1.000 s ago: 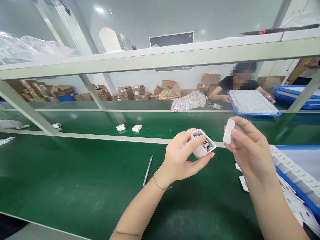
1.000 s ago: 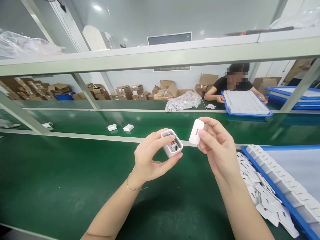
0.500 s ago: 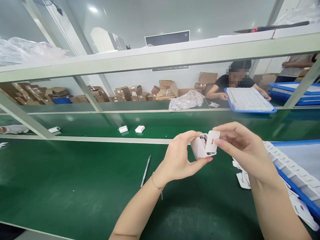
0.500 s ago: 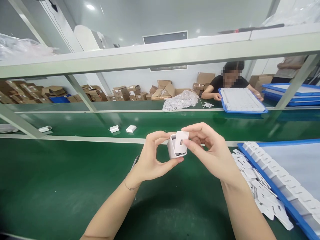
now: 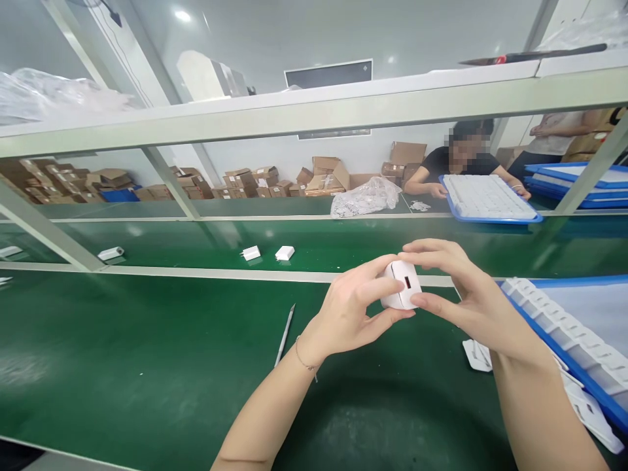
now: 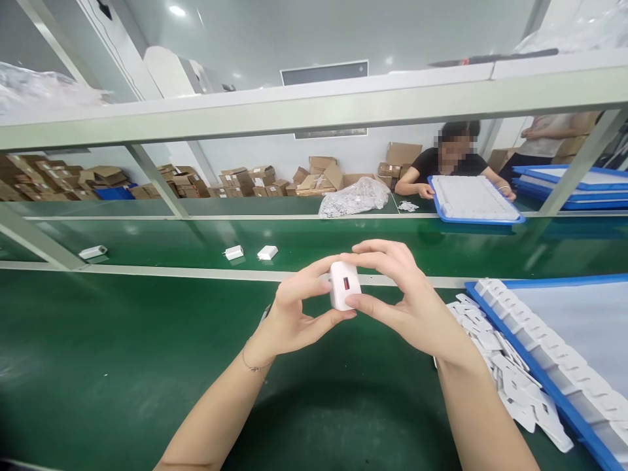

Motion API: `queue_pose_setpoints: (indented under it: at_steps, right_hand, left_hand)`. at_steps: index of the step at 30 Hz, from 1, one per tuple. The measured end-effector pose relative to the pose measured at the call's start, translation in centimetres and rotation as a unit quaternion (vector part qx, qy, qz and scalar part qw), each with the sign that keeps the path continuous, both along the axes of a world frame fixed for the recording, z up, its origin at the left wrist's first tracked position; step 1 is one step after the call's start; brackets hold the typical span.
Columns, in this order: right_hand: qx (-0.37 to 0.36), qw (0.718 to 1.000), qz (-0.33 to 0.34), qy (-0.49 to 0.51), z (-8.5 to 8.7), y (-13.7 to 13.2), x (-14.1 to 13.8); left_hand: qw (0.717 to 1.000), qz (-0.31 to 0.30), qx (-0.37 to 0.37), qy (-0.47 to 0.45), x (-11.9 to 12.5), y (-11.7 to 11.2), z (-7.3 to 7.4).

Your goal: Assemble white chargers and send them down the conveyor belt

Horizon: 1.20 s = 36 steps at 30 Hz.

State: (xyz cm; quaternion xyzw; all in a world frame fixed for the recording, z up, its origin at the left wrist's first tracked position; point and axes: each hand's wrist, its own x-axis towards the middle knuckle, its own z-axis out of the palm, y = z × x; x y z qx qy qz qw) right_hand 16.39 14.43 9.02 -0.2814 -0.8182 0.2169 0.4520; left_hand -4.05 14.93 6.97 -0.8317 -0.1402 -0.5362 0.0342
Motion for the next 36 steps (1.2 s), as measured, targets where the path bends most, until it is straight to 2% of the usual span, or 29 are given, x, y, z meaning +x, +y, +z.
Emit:
queue_pose_setpoints:
  at_steps: [3, 9, 12, 16, 19, 23, 26, 30, 32, 36]
  right_hand:
    - [-0.012, 0.999, 0.025, 0.024, -0.1, -0.1, -0.2]
    - [0.004, 0.999, -0.021, 0.026, 0.1, -0.9, -0.5]
    - [0.019, 1.000, -0.020, -0.003, 0.4, -1.2, -0.4]
    - [0.064, 0.994, -0.066, -0.058, 0.7, -1.5, -0.2]
    - [0.099, 0.991, -0.081, -0.048, 0.8, -1.7, -0.2]
    - [0.123, 0.991, -0.057, -0.020, 0.8, -1.8, -0.3]
    - [0.085, 0.995, -0.052, -0.010, 0.8, -1.8, -0.4]
    - [-0.066, 0.996, 0.017, 0.064, 0.5, -1.2, -0.7]
    - [-0.124, 0.986, 0.040, 0.108, 0.2, -0.9, -1.0]
    - [-0.162, 0.978, 0.064, 0.111, -0.1, -0.5, -1.7]
  left_hand:
    - [0.999, 0.034, 0.013, 0.027, 0.0, -0.1, 0.2]
    - [0.994, 0.087, 0.019, 0.057, -0.2, -0.5, 0.3]
    - [0.994, 0.090, 0.016, 0.063, -0.3, -0.7, 0.4]
    - [0.994, 0.082, 0.032, 0.058, -0.4, -0.6, 0.4]
    - [0.996, 0.059, 0.048, 0.038, -0.4, -0.4, 0.3]
    - [0.995, 0.054, 0.075, 0.024, -0.6, -0.2, 0.3]
    - [0.992, 0.066, 0.106, 0.023, -0.7, -0.1, 0.2]
    - [0.989, 0.073, 0.124, 0.021, -0.3, -0.5, 0.5]
    - [0.992, 0.085, 0.097, 0.012, 0.1, -1.0, 0.7]
    - [0.994, 0.101, 0.034, 0.012, 0.5, -1.8, 1.3]
